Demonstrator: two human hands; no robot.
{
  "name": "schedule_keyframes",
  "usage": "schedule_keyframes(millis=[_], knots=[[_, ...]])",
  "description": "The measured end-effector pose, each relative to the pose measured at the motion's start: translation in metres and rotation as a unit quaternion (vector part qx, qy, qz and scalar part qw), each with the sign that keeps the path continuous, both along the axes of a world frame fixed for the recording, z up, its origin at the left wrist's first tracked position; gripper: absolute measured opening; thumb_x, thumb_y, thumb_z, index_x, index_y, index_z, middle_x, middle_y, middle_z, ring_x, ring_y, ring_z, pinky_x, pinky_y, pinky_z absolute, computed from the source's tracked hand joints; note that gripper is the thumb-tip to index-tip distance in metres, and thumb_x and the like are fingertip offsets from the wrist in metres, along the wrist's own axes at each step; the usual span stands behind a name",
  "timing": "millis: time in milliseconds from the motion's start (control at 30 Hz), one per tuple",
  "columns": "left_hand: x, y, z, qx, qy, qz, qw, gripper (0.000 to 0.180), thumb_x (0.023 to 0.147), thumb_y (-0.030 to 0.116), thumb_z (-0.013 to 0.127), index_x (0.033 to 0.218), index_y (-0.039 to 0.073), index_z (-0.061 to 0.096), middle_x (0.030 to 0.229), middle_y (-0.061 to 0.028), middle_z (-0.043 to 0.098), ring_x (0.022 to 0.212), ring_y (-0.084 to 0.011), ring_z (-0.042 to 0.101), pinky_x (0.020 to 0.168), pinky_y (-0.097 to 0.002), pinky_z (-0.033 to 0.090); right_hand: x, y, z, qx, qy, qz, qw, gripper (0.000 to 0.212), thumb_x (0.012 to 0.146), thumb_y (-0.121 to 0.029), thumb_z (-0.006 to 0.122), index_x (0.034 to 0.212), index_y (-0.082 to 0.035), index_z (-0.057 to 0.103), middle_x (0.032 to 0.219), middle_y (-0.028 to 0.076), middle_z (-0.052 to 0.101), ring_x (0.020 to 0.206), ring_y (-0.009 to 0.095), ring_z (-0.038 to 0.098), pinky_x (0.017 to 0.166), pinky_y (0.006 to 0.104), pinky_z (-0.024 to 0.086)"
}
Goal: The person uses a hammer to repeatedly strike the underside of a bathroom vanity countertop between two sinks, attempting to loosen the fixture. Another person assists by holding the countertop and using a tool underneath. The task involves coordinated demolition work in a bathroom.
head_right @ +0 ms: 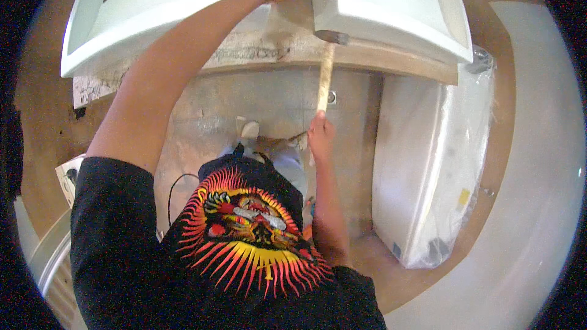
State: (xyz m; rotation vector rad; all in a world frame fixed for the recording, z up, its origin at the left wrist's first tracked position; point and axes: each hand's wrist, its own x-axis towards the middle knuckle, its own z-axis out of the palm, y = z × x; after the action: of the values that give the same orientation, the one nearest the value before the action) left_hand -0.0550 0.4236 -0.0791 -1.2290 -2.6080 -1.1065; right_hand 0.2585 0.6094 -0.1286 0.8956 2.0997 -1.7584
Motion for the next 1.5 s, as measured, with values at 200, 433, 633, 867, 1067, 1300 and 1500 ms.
schedule_keyframes(millis=[200, 433, 633, 867, 1067, 1300, 1500], knots=[[0.007, 0.000, 0.024, -0.031, -0.018, 0.007, 0.999, 0.045, 0.087, 0.018, 0.037, 0.125, 0.003, 0.056, 0.137, -0.0155, 0.049, 0.128, -0.0315, 0.043, 0.110, -0.0396, 0.030, 0.015, -0.004, -0.018, -0.043, 0.070, -0.051, 0.995, 0.053, 0.098, -0.047, 0.041, 0.064, -0.008, 0.048, 0.051, -0.001, 0.042, 0.046, 0.011, 0.042, 0.043, 0.0290, 0.032], [-0.010, -0.005, -0.002, -0.032, 0.081, 0.005, 0.996, 0.051, 0.087, 0.017, 0.038, 0.138, 0.020, 0.044, 0.141, -0.0084, 0.045, 0.122, -0.0309, 0.049, 0.107, -0.0417, 0.037, 0.007, 0.016, -0.030, 0.095, 0.070, 0.064, 0.991, 0.058, 0.095, -0.055, 0.041, 0.063, -0.008, 0.047, 0.050, -0.001, 0.040, 0.043, 0.010, 0.040, 0.040, 0.0283, 0.030], [0.009, 0.008, 0.025, -0.047, -0.005, 0.016, 0.999, 0.046, 0.087, 0.018, 0.039, 0.129, 0.006, 0.053, 0.138, -0.0146, 0.047, 0.129, -0.0313, 0.042, 0.110, -0.0401, 0.030, 0.021, 0.014, -0.069, 0.087, 0.022, 0.054, 0.995, 0.062, 0.096, -0.053, 0.041, 0.064, 0.000, 0.050, 0.055, 0.005, 0.045, 0.055, 0.015, 0.046, 0.051, 0.0350, 0.037], [0.004, -0.003, 0.019, -0.054, 0.022, 0.037, 0.998, 0.045, 0.088, 0.019, 0.039, 0.129, 0.006, 0.053, 0.138, -0.0145, 0.047, 0.128, -0.0312, 0.043, 0.110, -0.0402, 0.031, 0.005, 0.009, -0.019, 0.111, 0.114, 0.074, 0.984, 0.054, 0.095, -0.052, 0.044, 0.065, -0.008, 0.050, 0.053, -0.001, 0.043, 0.043, 0.010, 0.042, 0.041, 0.0261, 0.029], [0.002, 0.012, 0.016, -0.047, 0.015, 0.007, 0.999, 0.046, 0.088, 0.019, 0.038, 0.130, 0.005, 0.052, 0.138, -0.0145, 0.047, 0.128, -0.0310, 0.043, 0.110, -0.0404, 0.030, 0.025, 0.016, -0.077, 0.165, 0.142, 0.087, 0.972, 0.054, 0.093, -0.055, 0.047, 0.066, -0.009, 0.049, 0.053, -0.002, 0.043, 0.042, 0.009, 0.041, 0.039, 0.0252, 0.029], [0.005, -0.002, 0.018, -0.057, -0.005, 0.036, 0.998, 0.047, 0.086, 0.016, 0.038, 0.131, 0.005, 0.051, 0.139, -0.0139, 0.047, 0.129, -0.0303, 0.042, 0.111, -0.0394, 0.029, -0.006, 0.016, -0.007, 0.077, 0.095, 0.048, 0.991, 0.055, 0.095, -0.051, 0.044, 0.067, -0.004, 0.048, 0.056, 0.000, 0.045, 0.051, 0.012, 0.043, 0.048, 0.0324, 0.034], [0.005, 0.008, 0.022, -0.046, 0.014, 0.012, 0.999, 0.047, 0.086, 0.015, 0.039, 0.131, 0.006, 0.051, 0.139, -0.0136, 0.047, 0.130, -0.0301, 0.041, 0.111, -0.0392, 0.029, 0.023, 0.028, -0.085, 0.137, 0.037, 0.041, 0.989, 0.055, 0.098, -0.046, 0.040, 0.066, -0.003, 0.048, 0.055, 0.000, 0.041, 0.053, 0.012, 0.042, 0.050, 0.0318, 0.034]])
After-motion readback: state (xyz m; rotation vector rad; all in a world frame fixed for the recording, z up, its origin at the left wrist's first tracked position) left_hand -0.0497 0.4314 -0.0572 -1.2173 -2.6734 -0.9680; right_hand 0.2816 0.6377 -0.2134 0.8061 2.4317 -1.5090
